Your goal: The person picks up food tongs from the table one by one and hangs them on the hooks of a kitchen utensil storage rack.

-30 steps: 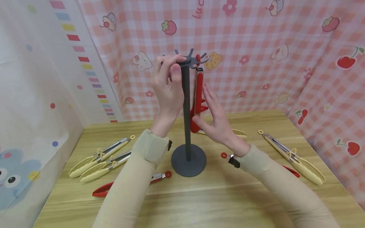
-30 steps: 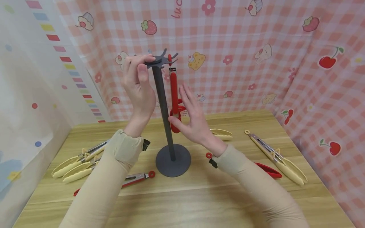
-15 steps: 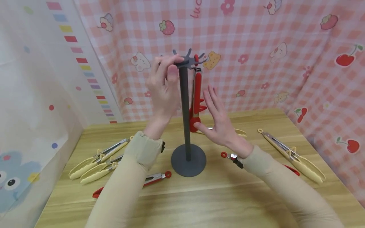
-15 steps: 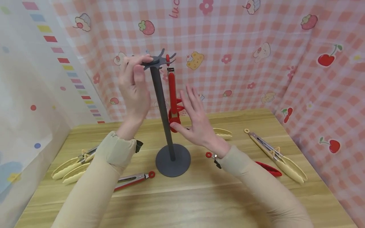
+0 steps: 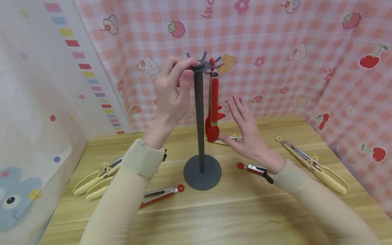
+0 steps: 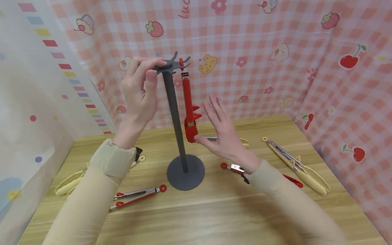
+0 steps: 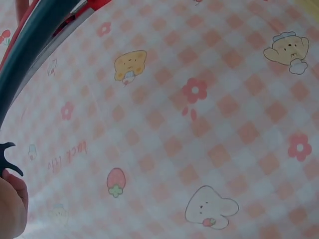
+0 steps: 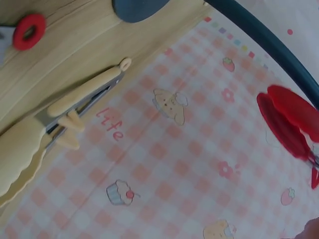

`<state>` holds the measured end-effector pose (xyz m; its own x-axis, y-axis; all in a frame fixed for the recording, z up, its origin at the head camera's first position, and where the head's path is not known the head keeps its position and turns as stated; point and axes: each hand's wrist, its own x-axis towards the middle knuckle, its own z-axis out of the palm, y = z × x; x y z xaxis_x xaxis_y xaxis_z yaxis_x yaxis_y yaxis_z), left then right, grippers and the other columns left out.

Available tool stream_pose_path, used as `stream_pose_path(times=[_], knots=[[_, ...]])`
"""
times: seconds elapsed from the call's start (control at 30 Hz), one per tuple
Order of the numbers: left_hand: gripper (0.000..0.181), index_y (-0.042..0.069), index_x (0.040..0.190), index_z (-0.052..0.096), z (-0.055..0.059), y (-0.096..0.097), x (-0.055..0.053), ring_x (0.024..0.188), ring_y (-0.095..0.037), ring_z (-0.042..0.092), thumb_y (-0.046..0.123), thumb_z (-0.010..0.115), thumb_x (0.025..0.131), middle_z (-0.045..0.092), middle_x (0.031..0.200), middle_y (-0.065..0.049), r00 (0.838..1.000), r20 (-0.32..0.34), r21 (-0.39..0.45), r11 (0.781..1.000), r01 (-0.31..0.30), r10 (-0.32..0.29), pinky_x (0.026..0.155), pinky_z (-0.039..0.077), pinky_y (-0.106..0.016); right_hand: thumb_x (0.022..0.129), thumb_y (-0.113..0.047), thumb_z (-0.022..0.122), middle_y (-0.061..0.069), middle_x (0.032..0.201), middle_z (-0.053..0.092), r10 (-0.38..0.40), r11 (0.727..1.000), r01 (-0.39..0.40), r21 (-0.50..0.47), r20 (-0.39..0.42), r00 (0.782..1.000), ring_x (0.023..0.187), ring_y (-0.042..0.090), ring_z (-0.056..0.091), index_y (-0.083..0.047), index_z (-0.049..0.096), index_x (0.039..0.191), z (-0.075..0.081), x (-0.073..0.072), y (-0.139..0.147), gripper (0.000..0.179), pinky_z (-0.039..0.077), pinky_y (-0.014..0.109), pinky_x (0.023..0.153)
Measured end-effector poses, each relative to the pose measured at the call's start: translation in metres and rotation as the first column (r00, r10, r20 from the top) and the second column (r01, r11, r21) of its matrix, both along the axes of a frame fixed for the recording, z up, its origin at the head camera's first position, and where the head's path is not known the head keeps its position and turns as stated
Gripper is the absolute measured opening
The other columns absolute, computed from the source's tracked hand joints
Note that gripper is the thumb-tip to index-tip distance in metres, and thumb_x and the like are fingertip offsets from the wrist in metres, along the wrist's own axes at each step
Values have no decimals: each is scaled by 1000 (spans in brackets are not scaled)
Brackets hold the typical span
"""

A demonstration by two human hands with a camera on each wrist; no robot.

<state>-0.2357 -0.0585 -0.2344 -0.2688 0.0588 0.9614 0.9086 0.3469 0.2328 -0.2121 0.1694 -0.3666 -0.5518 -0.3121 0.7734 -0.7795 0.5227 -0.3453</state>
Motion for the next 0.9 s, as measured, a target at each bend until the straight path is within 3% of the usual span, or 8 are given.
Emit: stream_pose_path(times=[0.23, 0.37, 0.63, 0.77, 0.9], knots=[[75, 2, 115, 74, 7, -11, 1, 87, -29, 60, 66, 36, 106, 63, 103, -21, 999, 33, -112, 993, 32, -29, 78, 45, -24, 99, -71, 52, 14, 175, 28, -29, 999, 30, 45, -31, 999, 167, 31, 17, -21, 30, 167, -1, 9, 21, 87, 21, 65, 131], [75, 5, 119, 75, 11, -17, 3, 101, -32, 58, 67, 35, 106, 65, 107, -19, 998, 56, -186, 983, 5, 6, 85, 43, -28, 99, -70, 53, 12, 176, 27, -40, 996, 43, 77, -37, 999, 168, 27, 16, -17, 33, 166, -2, 14, 35, 88, 21, 61, 133], [75, 6, 129, 72, 12, -24, 5, 111, -33, 57, 63, 29, 107, 63, 115, -20, 996, 70, -302, 953, -30, 54, 92, 46, -36, 99, -70, 54, 9, 175, 29, -67, 990, 73, 117, -49, 996, 167, 26, 18, -12, 38, 163, -4, 22, 60, 88, 20, 55, 134], [77, 5, 132, 71, 12, -23, 7, 106, -32, 60, 62, 25, 108, 60, 118, -21, 994, 101, -321, 947, -9, 44, 92, 50, -36, 98, -74, 51, 9, 176, 28, -98, 983, 97, 158, 0, 995, 167, 28, 17, -13, 36, 164, -8, 27, 70, 92, 18, 55, 135], [79, 4, 131, 70, 11, -23, 8, 102, -31, 62, 62, 21, 108, 58, 118, -21, 993, 122, -295, 955, 24, 12, 94, 50, -36, 98, -73, 52, 11, 175, 30, -92, 982, 90, 166, 2, 996, 166, 33, 19, -9, 39, 162, -12, 30, 76, 92, 20, 59, 133]])
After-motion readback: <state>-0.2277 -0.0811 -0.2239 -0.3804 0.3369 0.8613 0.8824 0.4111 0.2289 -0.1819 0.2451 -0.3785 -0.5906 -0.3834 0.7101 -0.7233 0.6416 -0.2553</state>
